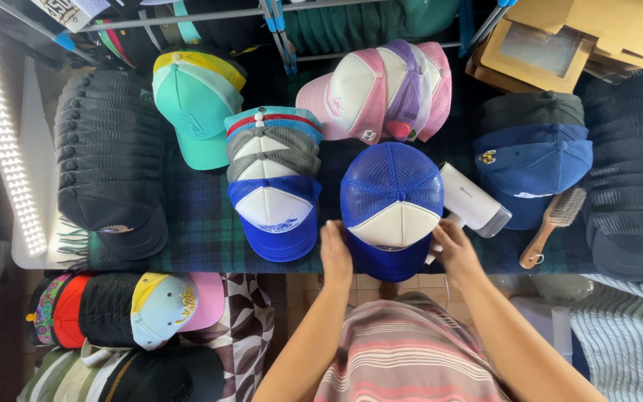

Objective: The person cleans a blue and white trucker cap by brushing it with a wooden brush and then using a handheld steamer to smooth the fabric. They repeat this process on the cap, holding it steady with one hand while operating the tools with the other.

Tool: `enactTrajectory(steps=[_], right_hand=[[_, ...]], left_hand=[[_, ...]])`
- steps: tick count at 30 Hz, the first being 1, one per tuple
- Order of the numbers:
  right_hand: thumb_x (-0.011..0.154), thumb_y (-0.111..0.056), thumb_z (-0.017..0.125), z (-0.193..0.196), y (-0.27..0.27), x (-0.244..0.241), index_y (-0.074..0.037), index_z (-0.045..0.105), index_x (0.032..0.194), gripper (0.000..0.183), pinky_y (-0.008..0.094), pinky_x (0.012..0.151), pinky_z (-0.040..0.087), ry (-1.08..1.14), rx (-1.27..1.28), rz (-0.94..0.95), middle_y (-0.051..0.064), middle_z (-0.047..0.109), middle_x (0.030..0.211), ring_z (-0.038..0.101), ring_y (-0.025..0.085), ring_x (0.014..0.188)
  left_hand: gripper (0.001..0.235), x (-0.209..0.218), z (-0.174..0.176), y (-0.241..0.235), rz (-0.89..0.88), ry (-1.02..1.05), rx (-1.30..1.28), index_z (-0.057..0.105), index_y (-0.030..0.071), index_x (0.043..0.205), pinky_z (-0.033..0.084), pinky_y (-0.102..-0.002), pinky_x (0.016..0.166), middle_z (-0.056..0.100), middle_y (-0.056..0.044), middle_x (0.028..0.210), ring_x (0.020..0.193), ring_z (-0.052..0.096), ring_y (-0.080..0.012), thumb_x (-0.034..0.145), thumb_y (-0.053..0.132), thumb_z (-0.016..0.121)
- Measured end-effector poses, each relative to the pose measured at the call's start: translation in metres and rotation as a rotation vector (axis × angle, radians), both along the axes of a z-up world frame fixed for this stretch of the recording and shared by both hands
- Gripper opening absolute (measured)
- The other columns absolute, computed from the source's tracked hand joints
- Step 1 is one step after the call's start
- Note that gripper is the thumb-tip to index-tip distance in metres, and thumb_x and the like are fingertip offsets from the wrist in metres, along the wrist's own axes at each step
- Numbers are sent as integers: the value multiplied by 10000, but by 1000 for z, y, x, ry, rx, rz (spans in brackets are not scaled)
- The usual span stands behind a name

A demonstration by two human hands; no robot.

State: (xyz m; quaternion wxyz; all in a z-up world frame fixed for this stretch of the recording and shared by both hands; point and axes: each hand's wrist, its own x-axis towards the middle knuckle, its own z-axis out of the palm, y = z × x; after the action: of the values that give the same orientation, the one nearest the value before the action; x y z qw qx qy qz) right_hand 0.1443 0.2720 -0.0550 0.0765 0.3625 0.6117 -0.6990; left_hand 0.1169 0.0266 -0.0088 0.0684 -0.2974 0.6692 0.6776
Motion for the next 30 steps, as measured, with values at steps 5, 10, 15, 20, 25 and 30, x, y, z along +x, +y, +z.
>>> enactTrajectory(steps=[5,10,15,20,25,30], right_hand=[[1073,-247,602,95,-1,-48,-138,564,1366,315,390,973,500,282,207,-9,43,586,1291,509,184,1186],[1035,-307,623,111,-31,-80,-104,533,1442,464,495,1169,363,480,361,177,122,469,1475,439,288,1391],[1010,-234,654,117,-54,-75,-26,454,1496,565,502,1195,335,636,812,260,187,492,1505,436,370,1435],[1007,-233,629,111,-51,-78,20,469,1465,547,507,1181,353,745,831,265,230,506,1469,472,404,1401],[1000,-257,627,107,-49,-78,8,464,1463,557,517,1174,358,744,825,271,225,507,1464,481,409,1391],[993,-231,624,108,-48,-80,4,459,1451,541,530,1159,359,769,883,301,229,495,1455,481,429,1376]], left_hand=[[314,-39,60,9,12,362,-126,584,88,1342,410,-435,1132,620,-157,1305,1268,565,-284,1073,237,519],[450,-59,99,39,-155,589,-265,563,89,1386,377,-503,1161,507,-175,1449,1362,499,-366,983,271,649],[465,-55,87,45,-86,748,-524,575,74,1383,423,-468,1133,539,-195,1445,1350,537,-358,949,230,631],[481,-58,82,43,-98,797,-519,567,76,1394,414,-476,1138,521,-196,1459,1359,528,-368,955,269,604],[506,-57,76,38,-140,827,-477,554,78,1417,390,-491,1151,503,-210,1472,1374,507,-392,945,255,594],[499,-55,76,36,-149,780,-409,541,117,1437,368,-506,1160,488,-190,1489,1389,486,-396,960,263,566]])
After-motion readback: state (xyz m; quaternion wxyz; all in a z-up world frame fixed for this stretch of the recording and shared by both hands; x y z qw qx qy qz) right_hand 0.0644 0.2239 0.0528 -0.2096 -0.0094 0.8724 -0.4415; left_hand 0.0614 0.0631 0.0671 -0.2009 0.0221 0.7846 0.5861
